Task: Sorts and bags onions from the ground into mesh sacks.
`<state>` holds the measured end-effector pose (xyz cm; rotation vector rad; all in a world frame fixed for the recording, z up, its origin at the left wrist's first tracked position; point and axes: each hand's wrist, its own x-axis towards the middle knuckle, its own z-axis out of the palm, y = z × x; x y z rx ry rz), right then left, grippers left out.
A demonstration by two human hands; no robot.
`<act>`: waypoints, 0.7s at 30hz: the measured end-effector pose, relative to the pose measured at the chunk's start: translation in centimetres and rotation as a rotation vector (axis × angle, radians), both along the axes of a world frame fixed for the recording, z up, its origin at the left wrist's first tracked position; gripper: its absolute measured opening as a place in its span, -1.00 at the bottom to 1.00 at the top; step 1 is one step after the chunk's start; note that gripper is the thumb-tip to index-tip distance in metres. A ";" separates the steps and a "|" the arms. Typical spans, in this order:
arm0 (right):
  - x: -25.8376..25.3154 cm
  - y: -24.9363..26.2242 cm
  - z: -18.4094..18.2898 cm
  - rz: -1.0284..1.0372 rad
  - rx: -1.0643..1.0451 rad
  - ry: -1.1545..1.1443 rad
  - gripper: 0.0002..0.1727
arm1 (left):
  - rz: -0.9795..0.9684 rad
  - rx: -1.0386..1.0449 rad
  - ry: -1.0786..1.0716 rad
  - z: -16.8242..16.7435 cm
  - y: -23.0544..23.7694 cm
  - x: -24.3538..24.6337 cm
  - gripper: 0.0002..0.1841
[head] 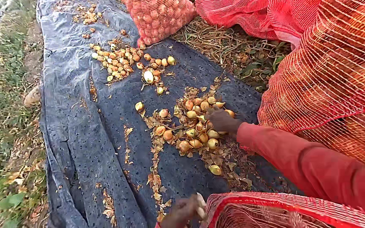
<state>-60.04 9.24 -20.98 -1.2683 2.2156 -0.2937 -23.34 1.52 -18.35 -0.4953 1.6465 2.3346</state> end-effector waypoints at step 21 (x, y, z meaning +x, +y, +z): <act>0.4 0.6 -6.9 -0.453 0.293 -0.169 -0.29 | -0.675 -1.300 -0.445 -5.4 -4.2 -17.7 -0.26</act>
